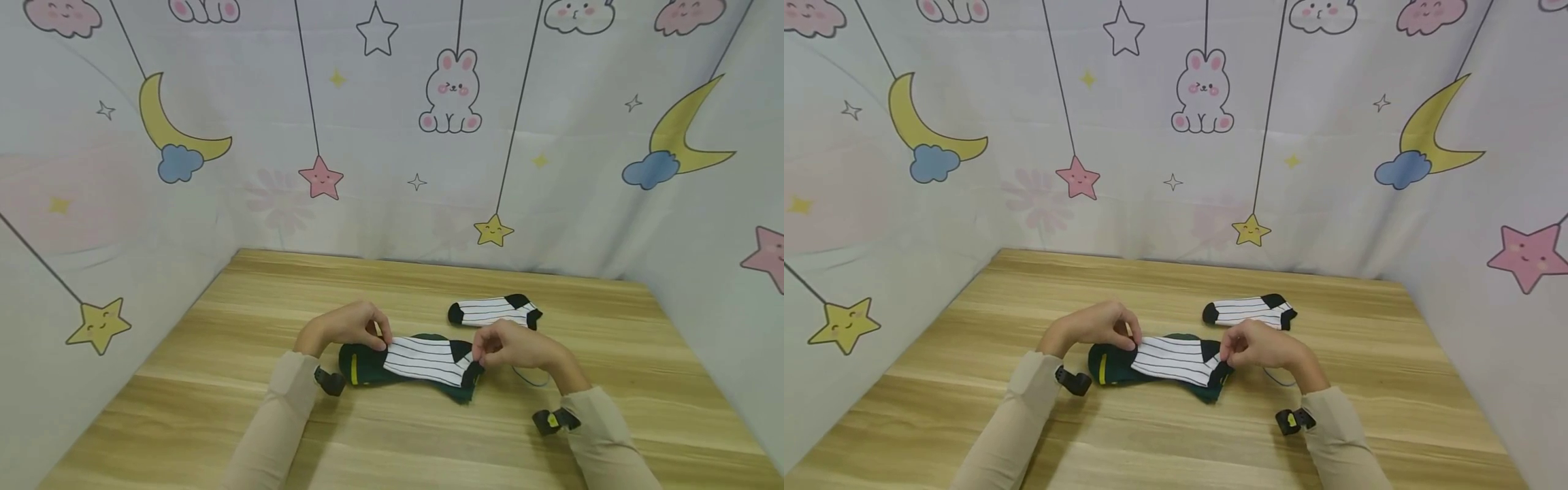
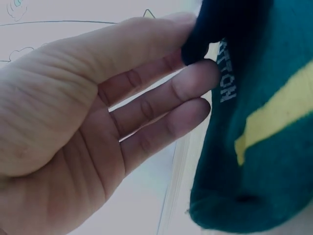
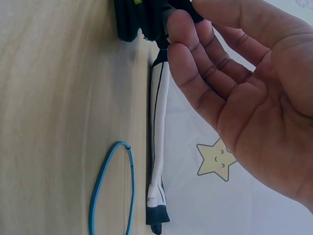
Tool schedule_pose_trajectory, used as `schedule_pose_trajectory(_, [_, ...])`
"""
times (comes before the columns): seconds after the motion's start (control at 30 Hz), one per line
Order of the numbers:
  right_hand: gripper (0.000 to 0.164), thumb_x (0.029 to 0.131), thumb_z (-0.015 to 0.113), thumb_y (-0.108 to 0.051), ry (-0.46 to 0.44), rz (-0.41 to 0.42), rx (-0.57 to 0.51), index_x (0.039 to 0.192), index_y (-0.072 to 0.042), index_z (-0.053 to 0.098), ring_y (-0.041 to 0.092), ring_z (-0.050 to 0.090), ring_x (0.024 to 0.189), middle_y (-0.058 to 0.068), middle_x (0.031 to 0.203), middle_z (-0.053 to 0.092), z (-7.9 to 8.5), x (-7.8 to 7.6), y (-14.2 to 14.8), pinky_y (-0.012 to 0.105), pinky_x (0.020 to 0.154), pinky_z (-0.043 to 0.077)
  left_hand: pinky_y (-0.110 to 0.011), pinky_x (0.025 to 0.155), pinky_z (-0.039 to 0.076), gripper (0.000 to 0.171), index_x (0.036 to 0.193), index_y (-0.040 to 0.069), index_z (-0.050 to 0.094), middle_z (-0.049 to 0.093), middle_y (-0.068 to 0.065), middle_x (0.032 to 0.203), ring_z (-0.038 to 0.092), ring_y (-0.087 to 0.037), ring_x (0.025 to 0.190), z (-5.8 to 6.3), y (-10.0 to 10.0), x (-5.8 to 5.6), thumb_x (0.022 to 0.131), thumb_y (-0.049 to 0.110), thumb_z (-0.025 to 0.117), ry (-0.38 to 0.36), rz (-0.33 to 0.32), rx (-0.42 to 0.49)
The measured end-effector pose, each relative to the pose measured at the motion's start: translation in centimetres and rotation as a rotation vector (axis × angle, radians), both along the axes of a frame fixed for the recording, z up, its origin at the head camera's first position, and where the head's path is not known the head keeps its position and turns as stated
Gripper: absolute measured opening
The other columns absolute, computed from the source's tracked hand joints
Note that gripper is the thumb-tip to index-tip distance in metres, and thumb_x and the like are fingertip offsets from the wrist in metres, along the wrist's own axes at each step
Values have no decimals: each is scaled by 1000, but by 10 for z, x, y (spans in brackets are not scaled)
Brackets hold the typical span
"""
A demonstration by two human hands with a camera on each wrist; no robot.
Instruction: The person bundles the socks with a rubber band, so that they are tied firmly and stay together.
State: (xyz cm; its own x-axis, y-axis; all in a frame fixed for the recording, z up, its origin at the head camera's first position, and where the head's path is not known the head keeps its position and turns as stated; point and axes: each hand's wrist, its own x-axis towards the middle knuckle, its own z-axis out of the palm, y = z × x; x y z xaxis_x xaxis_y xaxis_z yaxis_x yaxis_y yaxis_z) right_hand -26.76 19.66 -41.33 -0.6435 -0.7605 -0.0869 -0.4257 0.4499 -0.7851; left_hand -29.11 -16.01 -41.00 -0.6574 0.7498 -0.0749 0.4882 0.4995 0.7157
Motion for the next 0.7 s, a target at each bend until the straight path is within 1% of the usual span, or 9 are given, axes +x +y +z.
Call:
schedule_pose_trajectory(0.17, [13,87,64,6,6,6,15,92,-4,69,13,59,79,3,90,67,-3,-1,-1,24,70,49,-22,75,54,8,93,6,76,72,3,93,69,-9,82,-1,0,-1,87,1,76,0,5,-26])
schedule_pose_trajectory(0.3, [14,87,64,5,19,1,51,92,-7,70,11,60,80,0,92,67,-6,-1,-1,24,72,50,-23,75,54,9,93,6,76,72,3,93,67,-8,81,-2,1,-1,86,0,76,20,-2,-41])
schedule_pose_trajectory(0.53, [15,85,64,6,58,14,84,91,-6,70,8,57,75,-4,86,66,-7,0,-4,24,66,49,-24,76,53,10,88,10,77,71,7,91,65,-7,80,-4,1,-1,85,1,77,28,16,-93])
schedule_pose_trajectory(0.7, [15,85,66,5,53,-1,113,91,-7,69,9,57,76,-3,87,66,-6,0,-2,24,67,49,-25,76,53,10,90,9,77,72,5,91,66,-9,80,-5,1,-1,86,0,76,30,-9,-92])
